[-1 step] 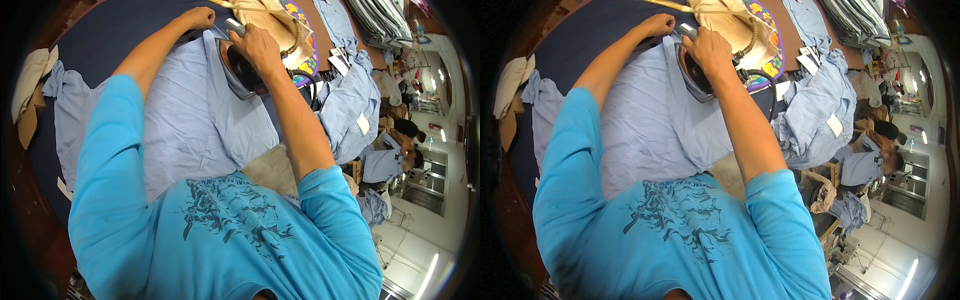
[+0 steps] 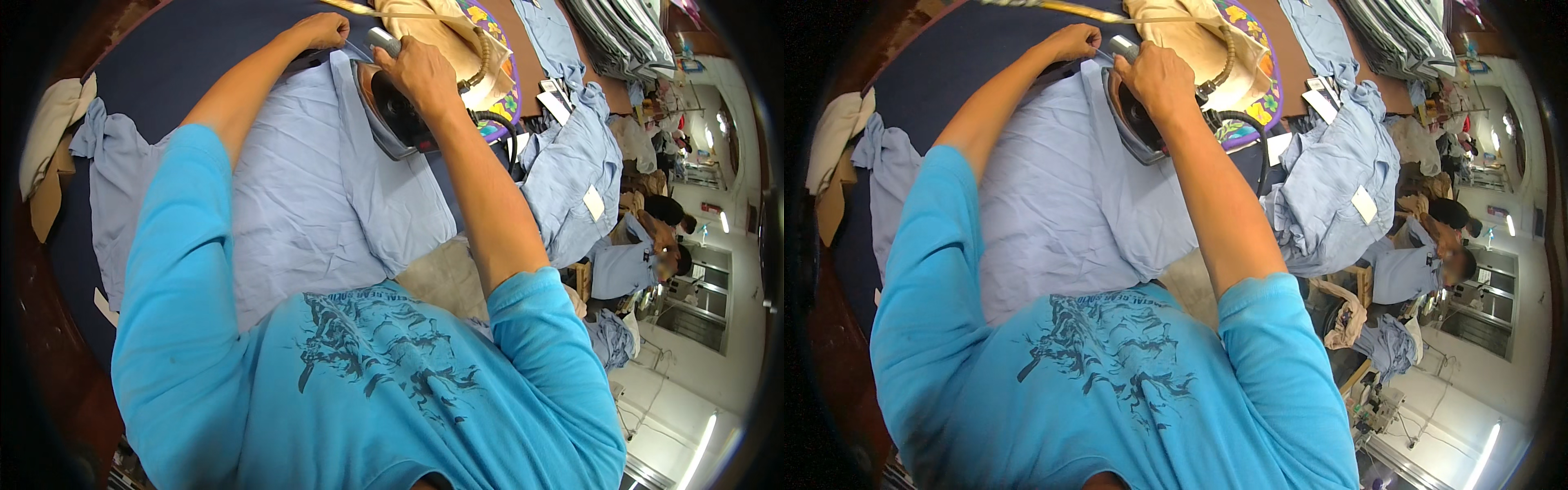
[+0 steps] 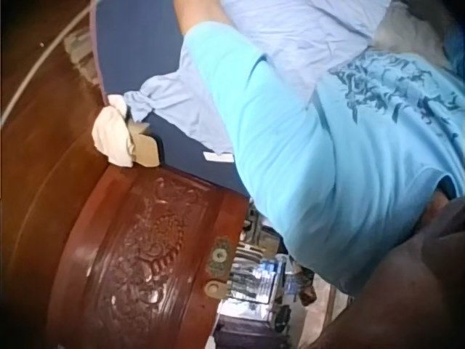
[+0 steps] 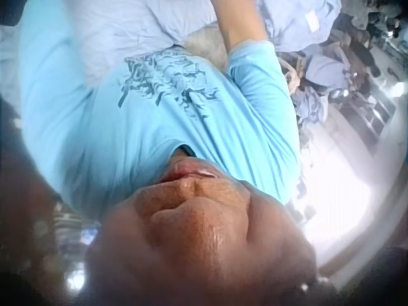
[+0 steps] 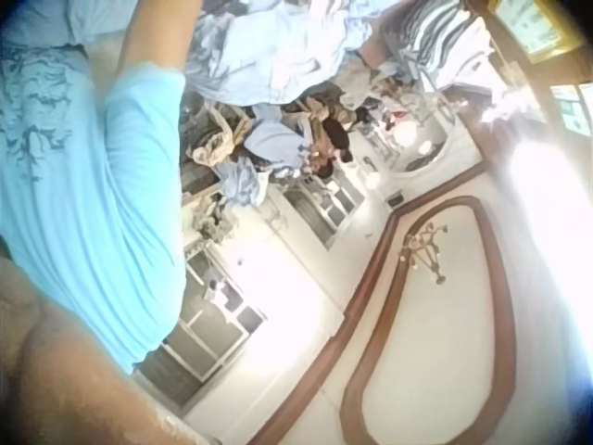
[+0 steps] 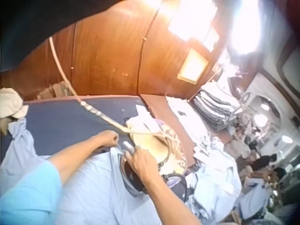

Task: The person irons a light-blue button-down shirt on a padded work surface, smoothing the fabric by hand and using a steam iron to press the collar, yoke, and front panels.

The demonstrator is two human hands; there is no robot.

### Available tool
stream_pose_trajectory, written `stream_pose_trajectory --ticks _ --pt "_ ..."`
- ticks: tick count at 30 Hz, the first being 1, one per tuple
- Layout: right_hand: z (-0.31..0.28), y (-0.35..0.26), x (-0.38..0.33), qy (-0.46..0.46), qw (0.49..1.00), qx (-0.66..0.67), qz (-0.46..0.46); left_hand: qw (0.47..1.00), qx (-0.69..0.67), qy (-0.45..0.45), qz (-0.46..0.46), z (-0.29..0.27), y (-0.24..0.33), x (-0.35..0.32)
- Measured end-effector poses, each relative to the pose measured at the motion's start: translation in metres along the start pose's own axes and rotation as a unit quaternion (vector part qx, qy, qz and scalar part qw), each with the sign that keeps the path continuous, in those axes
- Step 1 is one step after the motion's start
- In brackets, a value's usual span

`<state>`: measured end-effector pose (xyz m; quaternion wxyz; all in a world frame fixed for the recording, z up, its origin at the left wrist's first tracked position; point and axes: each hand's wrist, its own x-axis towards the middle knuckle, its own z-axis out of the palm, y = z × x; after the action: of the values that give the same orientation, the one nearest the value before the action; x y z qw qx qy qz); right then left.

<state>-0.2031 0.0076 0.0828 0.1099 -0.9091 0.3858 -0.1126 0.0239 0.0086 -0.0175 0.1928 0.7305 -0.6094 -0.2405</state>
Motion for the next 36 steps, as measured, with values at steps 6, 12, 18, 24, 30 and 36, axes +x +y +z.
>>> stream_pose_trajectory --ticks 6,12,18,24,30,36 --pt "0.004 0.004 0.0 -0.021 1.0 -0.005 -0.021 0.998 -0.055 0.028 0.006 0.016 -0.022 -0.009" --pt "-0.032 0.03 -0.07 -0.087 0.996 -0.02 0.016 0.995 0.032 0.079 -0.045 0.028 0.009 -0.016" --pt "-0.058 0.062 -0.14 -0.1 0.98 0.0 0.173 0.992 0.065 0.089 -0.054 0.037 0.021 -0.015" --pt "-0.059 0.054 -0.146 -0.121 0.978 -0.039 0.168 0.994 0.048 0.06 -0.074 0.021 0.002 0.009" --pt "-0.048 0.057 -0.137 -0.085 0.985 -0.048 0.143 0.991 0.067 0.081 -0.081 0.019 0.006 0.018" --pt "-0.052 0.06 -0.148 -0.088 0.984 -0.043 0.152 0.994 0.026 0.1 0.019 0.02 -0.006 0.027"
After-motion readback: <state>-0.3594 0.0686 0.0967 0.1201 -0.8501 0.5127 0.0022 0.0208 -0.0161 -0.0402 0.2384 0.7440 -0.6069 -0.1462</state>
